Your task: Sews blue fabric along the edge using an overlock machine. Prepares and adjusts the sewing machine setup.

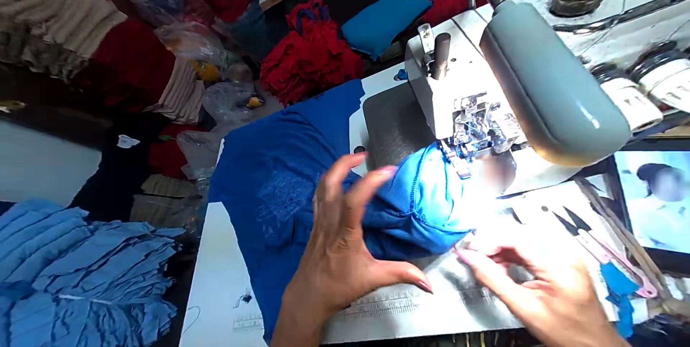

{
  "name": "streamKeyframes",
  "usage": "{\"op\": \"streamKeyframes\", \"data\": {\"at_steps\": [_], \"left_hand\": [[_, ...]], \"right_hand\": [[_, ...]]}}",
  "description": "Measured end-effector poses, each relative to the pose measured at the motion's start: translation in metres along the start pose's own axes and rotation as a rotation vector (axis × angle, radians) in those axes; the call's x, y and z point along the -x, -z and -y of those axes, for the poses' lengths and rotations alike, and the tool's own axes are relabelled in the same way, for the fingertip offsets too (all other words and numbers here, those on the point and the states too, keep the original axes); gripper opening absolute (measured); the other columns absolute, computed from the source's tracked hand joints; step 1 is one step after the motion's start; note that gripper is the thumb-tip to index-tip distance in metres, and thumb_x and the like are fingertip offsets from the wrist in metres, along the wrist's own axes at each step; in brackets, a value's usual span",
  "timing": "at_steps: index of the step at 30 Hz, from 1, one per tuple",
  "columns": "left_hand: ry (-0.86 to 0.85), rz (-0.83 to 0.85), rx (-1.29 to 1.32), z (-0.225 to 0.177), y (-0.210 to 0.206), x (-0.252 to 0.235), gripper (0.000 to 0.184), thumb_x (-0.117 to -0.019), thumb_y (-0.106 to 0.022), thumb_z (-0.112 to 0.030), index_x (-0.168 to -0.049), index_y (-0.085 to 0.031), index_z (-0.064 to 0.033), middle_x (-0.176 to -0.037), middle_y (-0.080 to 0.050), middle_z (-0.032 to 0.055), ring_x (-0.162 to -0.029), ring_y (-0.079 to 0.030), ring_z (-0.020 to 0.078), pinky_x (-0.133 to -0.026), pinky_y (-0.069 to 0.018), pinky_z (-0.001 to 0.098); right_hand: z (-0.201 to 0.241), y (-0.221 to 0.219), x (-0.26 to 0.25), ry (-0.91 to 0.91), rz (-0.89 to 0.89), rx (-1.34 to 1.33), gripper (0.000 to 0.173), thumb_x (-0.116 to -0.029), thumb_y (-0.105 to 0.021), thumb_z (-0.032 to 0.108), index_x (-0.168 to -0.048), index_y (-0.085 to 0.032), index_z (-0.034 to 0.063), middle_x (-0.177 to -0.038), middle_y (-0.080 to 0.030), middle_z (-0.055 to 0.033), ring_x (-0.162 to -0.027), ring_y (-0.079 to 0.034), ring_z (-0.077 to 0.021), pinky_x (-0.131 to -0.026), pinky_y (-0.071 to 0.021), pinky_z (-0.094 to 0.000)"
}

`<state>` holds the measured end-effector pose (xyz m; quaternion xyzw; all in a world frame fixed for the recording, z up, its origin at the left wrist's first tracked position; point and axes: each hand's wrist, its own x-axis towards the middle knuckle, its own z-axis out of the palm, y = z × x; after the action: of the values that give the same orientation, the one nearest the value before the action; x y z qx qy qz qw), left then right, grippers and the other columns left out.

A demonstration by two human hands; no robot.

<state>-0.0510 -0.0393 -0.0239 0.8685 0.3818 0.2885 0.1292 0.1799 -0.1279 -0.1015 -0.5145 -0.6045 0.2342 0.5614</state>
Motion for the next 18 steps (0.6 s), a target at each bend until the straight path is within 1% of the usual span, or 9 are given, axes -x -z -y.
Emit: {"op": "streamKeyframes", "data": {"at_steps": [2, 3, 5, 7, 11, 13, 15, 17, 18], "left_hand": [[0.217, -0.02, -0.017, 0.019, -0.024, 0.034, 0.126, -0.0581, -0.094, -0.055, -0.158, -0.032, -0.0112, -0.15, -0.047, 0.0196, -0.134, -0.05, 0.0367, -0.107, -0.0441, 0.0596], [0.268, -0.012, -0.021, 0.024, -0.035, 0.045, 0.118, -0.0632, -0.095, -0.038, -0.158, -0.032, -0.0079, -0.142, -0.056, 0.0207, -0.126, -0.059, 0.0368, -0.102, -0.049, 0.0592], [0.195, -0.124, -0.073, 0.021, -0.036, 0.054, 0.074, -0.0762, -0.083, -0.018, -0.144, -0.055, -0.004, -0.122, -0.072, 0.0131, -0.108, -0.071, 0.0234, -0.094, -0.0581, 0.0431], [-0.003, -0.316, -0.229, 0.006, -0.01, 0.053, 0.034, -0.0922, -0.071, -0.022, -0.124, -0.065, -0.0122, -0.107, -0.067, 0.0041, -0.099, -0.065, 0.0124, -0.091, -0.0543, 0.0276], [-0.354, -0.228, -0.524, -0.004, 0.028, 0.043, 0.014, -0.1029, -0.057, -0.029, -0.115, -0.055, -0.0218, -0.099, -0.051, 0.0023, -0.09, -0.052, 0.0182, -0.084, -0.0415, 0.0297], [-0.305, -0.035, -0.403, 0.011, 0.018, 0.044, 0.032, -0.0971, -0.061, -0.051, -0.116, -0.061, -0.0249, -0.105, -0.059, 0.0033, -0.098, -0.059, 0.0212, -0.089, -0.0457, 0.0363], [-0.125, 0.033, -0.251, 0.023, 0.007, 0.049, 0.071, -0.0795, -0.062, -0.082, -0.126, -0.057, -0.0285, -0.13, -0.054, 0.0046, -0.125, -0.052, 0.0235, -0.106, -0.041, 0.0452], [0.023, 0.064, -0.205, 0.035, -0.004, 0.055, 0.097, -0.0695, -0.071, -0.082, -0.143, -0.048, -0.0242, -0.148, -0.047, 0.0131, -0.139, -0.044, 0.0337, -0.114, -0.0336, 0.0608], [0.036, 0.085, -0.207, 0.043, -0.01, 0.058, 0.096, -0.0718, -0.079, -0.068, -0.148, -0.049, -0.0173, -0.142, -0.053, 0.0188, -0.131, -0.052, 0.0401, -0.106, -0.0385, 0.0672]], "right_hand": [[-0.005, 0.012, -0.001, 0.043, -0.079, 0.074, 0.019, -0.0928, -0.074, 0.029, -0.1, -0.062, 0.0151, -0.09, -0.065, 0.0044, -0.073, -0.06, 0.0016, -0.063, -0.053, -0.0139], [-0.005, 0.014, -0.004, 0.103, -0.09, 0.107, 0.021, -0.0923, -0.074, 0.028, -0.104, -0.061, 0.0162, -0.094, -0.063, 0.0037, -0.076, -0.06, 0.0, -0.065, -0.0528, -0.0152], [0.001, 0.011, -0.014, 0.251, -0.069, 0.162, 0.027, -0.0938, -0.073, 0.027, -0.116, -0.062, 0.0176, -0.108, -0.061, 0.0014, -0.083, -0.058, -0.0008, -0.07, -0.0503, -0.0145], [0.009, 0.003, -0.025, 0.343, -0.015, 0.237, 0.038, -0.0972, -0.069, 0.029, -0.132, -0.063, 0.0168, -0.114, -0.059, -0.0048, -0.09, -0.057, -0.0044, -0.078, -0.0479, -0.0157], [0.019, -0.006, -0.023, 0.322, -0.033, 0.252, 0.016, -0.0976, -0.066, 0.017, -0.104, -0.077, 0.007, -0.097, -0.068, -0.019, -0.093, -0.064, -0.0199, -0.086, -0.0516, -0.026], [0.008, -0.009, -0.014, 0.296, -0.03, 0.255, 0.013, -0.0984, -0.062, 0.02, -0.1, -0.072, 0.0121, -0.103, -0.067, -0.0115, -0.097, -0.063, -0.0116, -0.084, -0.0515, -0.0199], [0.0, -0.008, -0.007, 0.289, 0.003, 0.19, 0.012, -0.0995, -0.061, 0.02, -0.103, -0.069, 0.0118, -0.114, -0.068, -0.0087, -0.104, -0.064, -0.0086, -0.088, -0.0519, -0.0182], [-0.002, -0.005, -0.005, 0.295, 0.038, 0.097, 0.009, -0.1, -0.06, 0.015, -0.1, -0.067, 0.0086, -0.117, -0.069, -0.0077, -0.11, -0.065, -0.0077, -0.093, -0.0534, -0.0186], [-0.004, -0.003, -0.006, 0.302, 0.05, 0.058, 0.008, -0.0996, -0.059, 0.013, -0.098, -0.066, 0.0078, -0.116, -0.07, -0.0074, -0.11, -0.066, -0.0076, -0.092, -0.0541, -0.0189]]}}
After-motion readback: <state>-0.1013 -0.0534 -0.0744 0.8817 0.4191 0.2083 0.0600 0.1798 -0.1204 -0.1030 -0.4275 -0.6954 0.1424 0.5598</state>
